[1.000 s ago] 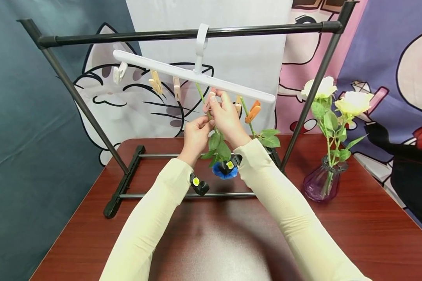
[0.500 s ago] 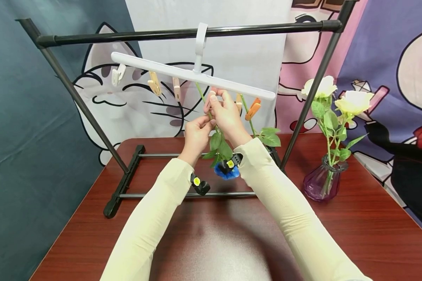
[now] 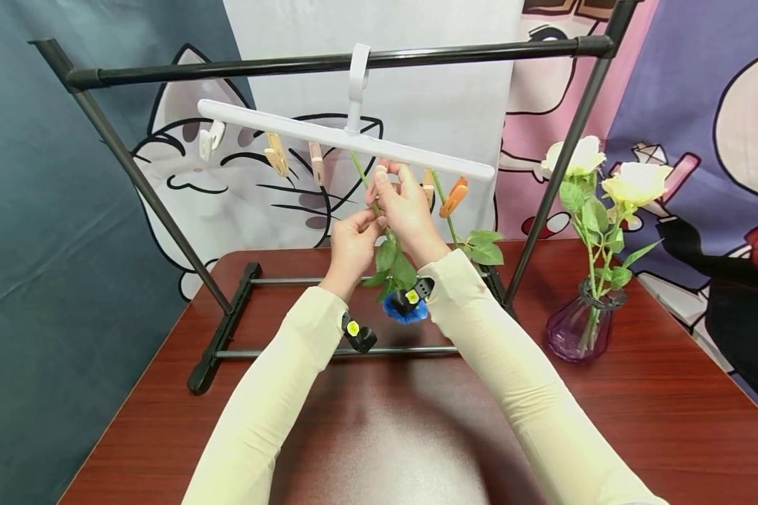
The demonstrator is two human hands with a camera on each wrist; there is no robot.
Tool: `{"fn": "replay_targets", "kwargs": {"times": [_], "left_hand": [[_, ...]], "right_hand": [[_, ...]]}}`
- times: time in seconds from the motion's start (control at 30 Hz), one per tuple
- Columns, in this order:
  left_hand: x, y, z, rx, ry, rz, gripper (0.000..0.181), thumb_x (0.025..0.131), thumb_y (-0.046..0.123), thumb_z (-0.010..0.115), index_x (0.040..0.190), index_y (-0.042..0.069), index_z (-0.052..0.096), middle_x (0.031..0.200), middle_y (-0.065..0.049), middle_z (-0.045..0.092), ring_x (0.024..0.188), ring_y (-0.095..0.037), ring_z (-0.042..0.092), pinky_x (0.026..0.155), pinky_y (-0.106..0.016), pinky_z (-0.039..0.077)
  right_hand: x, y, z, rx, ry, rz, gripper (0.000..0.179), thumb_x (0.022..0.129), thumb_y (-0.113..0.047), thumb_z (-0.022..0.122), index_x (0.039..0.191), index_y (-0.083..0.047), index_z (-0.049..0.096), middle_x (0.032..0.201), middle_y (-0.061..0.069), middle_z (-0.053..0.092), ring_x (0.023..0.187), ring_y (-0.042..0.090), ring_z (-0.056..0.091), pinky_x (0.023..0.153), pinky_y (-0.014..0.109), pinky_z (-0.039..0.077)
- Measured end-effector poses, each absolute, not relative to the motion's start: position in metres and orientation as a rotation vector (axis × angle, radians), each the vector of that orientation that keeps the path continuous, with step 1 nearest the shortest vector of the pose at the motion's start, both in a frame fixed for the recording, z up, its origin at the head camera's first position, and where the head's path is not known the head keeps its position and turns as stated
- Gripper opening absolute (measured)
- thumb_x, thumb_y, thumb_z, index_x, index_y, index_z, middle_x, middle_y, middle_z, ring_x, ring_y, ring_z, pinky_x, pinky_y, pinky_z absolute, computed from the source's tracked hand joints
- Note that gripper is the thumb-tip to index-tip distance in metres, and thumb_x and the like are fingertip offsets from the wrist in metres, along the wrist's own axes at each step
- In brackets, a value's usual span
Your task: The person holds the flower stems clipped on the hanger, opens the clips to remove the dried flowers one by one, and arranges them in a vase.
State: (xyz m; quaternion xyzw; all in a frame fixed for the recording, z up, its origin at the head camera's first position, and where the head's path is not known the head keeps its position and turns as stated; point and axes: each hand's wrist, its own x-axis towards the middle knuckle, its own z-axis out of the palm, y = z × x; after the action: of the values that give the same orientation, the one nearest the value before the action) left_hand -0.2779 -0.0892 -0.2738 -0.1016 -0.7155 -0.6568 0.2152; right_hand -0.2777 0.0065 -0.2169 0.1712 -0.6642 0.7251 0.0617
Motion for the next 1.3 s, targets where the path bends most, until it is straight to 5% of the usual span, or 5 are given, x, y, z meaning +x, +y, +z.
{"fn": "replay_targets", "kwargs": {"times": [0.27,0.5,0.87,1.3], "left_hand": [[-0.279,-0.088,-0.277,-0.277,-2.030,-1.760,0.018,0.087,0.008,0.064,0.099,-0.004,0.069,0.089,-0.020,0.069,0.081,-0.024,0.069,0.063,-0.022,0.053],[-0.277,-0.091,-0.285,-0.283,-2.086,-1.728,0.015,0.087,0.008,0.063,0.095,-0.004,0.070,0.086,-0.019,0.070,0.069,-0.009,0.063,0.059,-0.020,0.050],[-0.261,-0.105,-0.306,-0.180,-2.046,-1.833,0.016,0.086,0.005,0.064,0.098,-0.003,0.070,0.089,-0.021,0.069,0.072,-0.009,0.065,0.068,-0.026,0.053],[-0.251,-0.121,-0.295,-0.226,-1.998,-1.771,0.016,0.086,0.008,0.065,0.097,-0.002,0.070,0.089,-0.021,0.069,0.073,-0.008,0.065,0.063,-0.018,0.052]], "right_hand": [[-0.278,0.007,-0.214,0.462,-1.982,2.203,0.029,0.096,-0.033,0.045,0.116,-0.012,0.049,0.071,0.004,0.055,0.059,0.016,0.048,0.053,0.025,0.039],[-0.281,0.009,-0.213,0.476,-1.973,2.134,0.031,0.097,-0.027,0.045,0.118,-0.006,0.049,0.071,0.003,0.054,0.073,0.019,0.058,0.078,0.030,0.050],[-0.284,0.011,-0.213,0.531,-1.940,2.182,0.026,0.097,-0.024,0.044,0.114,-0.004,0.048,0.074,0.004,0.052,0.081,0.019,0.057,0.079,0.032,0.053],[-0.278,0.012,-0.218,0.604,-1.994,2.142,0.031,0.099,-0.025,0.040,0.123,-0.006,0.040,0.087,0.007,0.053,0.085,0.023,0.056,0.081,0.034,0.052]]}}
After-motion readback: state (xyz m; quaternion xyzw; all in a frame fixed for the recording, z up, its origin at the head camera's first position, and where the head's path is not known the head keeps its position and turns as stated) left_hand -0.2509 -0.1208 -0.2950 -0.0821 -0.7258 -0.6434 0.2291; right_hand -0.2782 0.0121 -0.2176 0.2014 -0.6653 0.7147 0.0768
